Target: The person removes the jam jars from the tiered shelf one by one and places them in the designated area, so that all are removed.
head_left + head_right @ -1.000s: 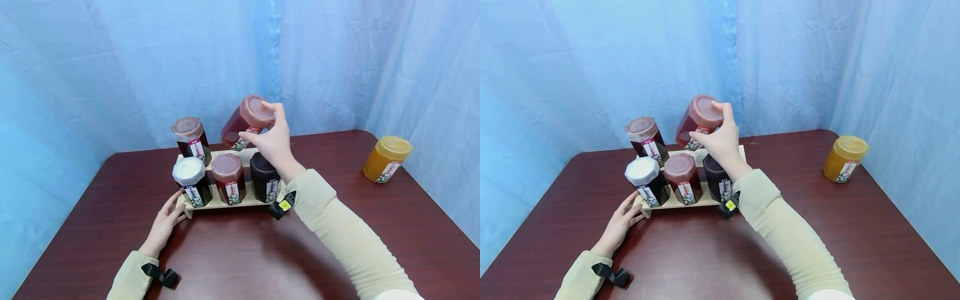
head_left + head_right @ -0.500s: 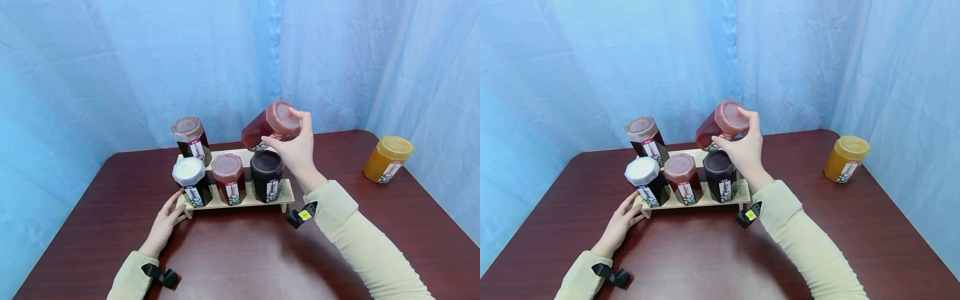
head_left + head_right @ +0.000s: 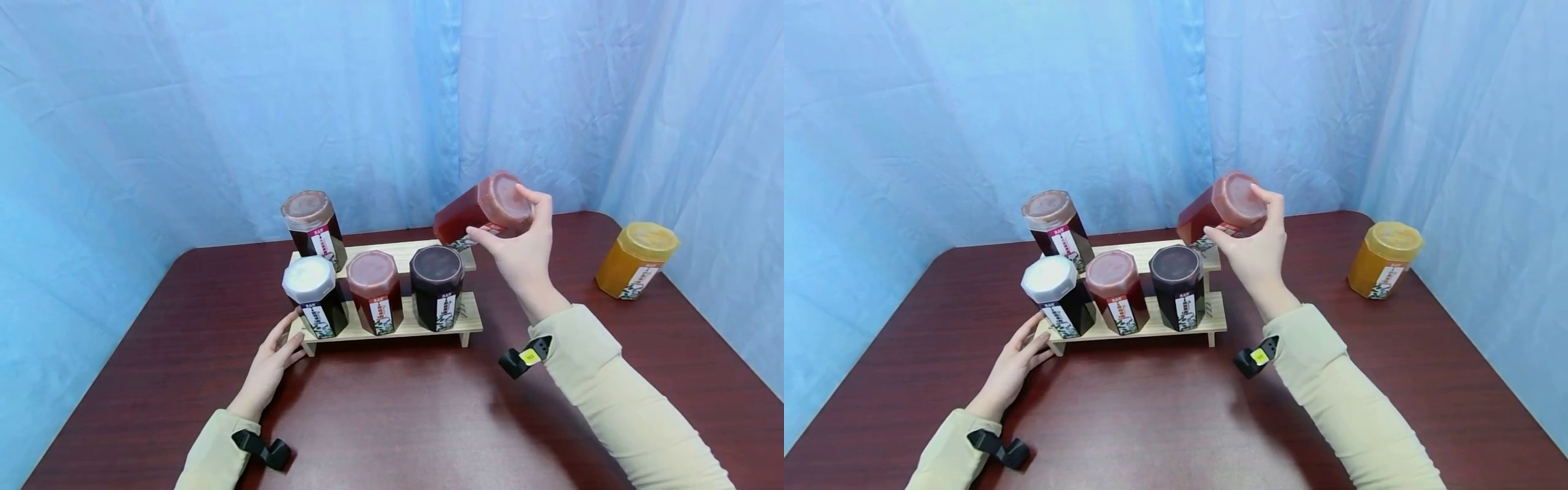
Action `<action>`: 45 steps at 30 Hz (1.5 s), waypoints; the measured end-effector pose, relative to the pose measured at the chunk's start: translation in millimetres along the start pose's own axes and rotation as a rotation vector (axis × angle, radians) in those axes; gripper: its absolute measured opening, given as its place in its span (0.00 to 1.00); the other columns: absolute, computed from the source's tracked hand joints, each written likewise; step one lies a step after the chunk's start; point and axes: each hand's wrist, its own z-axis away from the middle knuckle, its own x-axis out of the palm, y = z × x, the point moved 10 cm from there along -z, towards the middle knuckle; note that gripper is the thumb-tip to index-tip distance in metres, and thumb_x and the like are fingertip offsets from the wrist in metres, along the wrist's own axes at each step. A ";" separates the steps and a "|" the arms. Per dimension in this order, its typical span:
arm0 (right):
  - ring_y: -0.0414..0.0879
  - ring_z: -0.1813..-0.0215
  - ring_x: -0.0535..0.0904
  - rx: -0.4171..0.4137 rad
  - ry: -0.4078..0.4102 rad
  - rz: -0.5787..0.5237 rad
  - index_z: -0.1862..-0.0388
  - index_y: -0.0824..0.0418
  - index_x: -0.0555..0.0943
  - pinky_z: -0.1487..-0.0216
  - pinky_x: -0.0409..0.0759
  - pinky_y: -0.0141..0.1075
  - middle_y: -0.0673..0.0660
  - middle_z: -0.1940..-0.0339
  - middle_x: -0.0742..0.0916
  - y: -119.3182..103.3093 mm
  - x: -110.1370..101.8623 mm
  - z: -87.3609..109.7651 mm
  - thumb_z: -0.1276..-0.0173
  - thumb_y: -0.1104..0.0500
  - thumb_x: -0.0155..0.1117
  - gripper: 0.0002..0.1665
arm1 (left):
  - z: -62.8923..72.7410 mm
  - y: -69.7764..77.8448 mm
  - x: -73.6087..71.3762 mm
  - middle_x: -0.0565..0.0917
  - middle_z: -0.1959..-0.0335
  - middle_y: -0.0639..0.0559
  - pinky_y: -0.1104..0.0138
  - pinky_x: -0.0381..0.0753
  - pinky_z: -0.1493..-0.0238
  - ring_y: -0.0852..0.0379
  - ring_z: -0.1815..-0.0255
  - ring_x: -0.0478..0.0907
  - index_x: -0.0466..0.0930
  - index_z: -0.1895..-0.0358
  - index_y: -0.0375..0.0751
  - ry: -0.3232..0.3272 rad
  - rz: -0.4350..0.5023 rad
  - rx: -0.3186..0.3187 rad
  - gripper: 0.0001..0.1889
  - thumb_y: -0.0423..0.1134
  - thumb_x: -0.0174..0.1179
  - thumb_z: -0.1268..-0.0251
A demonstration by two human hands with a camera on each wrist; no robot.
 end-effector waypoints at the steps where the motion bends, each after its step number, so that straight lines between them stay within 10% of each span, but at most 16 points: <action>1: 0.38 0.50 0.74 0.004 0.005 0.015 0.37 0.56 0.64 0.54 0.77 0.25 0.52 0.41 0.74 1.9 -4.1 -0.6 0.54 0.65 0.77 0.46 | 0.0 0.0 0.3 0.54 0.26 0.43 0.75 0.77 0.52 0.76 0.47 0.69 0.52 0.26 0.45 -0.001 0.002 -0.001 0.30 0.43 0.51 0.28; 12: 0.41 0.42 0.70 0.032 -0.001 0.220 0.35 0.50 0.63 0.49 0.76 0.25 0.52 0.39 0.74 27.0 -43.9 -1.5 0.52 0.61 0.77 0.47 | 0.2 -1.8 0.7 0.54 0.26 0.45 0.75 0.76 0.51 0.63 0.38 0.64 0.52 0.26 0.46 0.002 0.004 -0.019 0.30 0.43 0.50 0.28; 17: 0.43 0.39 0.68 0.069 -0.021 0.298 0.33 0.47 0.62 0.44 0.76 0.30 0.52 0.37 0.73 45.2 -56.8 2.1 0.49 0.60 0.76 0.47 | 0.3 -1.2 0.1 0.54 0.26 0.46 0.75 0.76 0.50 0.72 0.43 0.67 0.53 0.26 0.47 0.000 0.007 -0.019 0.30 0.43 0.51 0.28; 30: 0.43 0.43 0.70 0.143 -0.113 0.374 0.31 0.50 0.62 0.52 0.72 0.16 0.55 0.37 0.74 82.9 -78.3 5.6 0.48 0.59 0.75 0.47 | -0.5 -1.6 1.0 0.53 0.25 0.48 0.75 0.76 0.51 0.52 0.30 0.58 0.52 0.26 0.48 -0.009 0.018 -0.015 0.30 0.42 0.51 0.28; 45: 0.55 0.41 0.67 0.149 -0.186 0.514 0.28 0.57 0.59 0.57 0.67 0.18 0.64 0.36 0.72 98.8 -108.4 5.4 0.46 0.57 0.74 0.49 | -0.1 0.6 0.6 0.53 0.25 0.49 0.73 0.76 0.50 0.55 0.32 0.59 0.53 0.26 0.48 -0.004 0.008 -0.008 0.30 0.43 0.51 0.28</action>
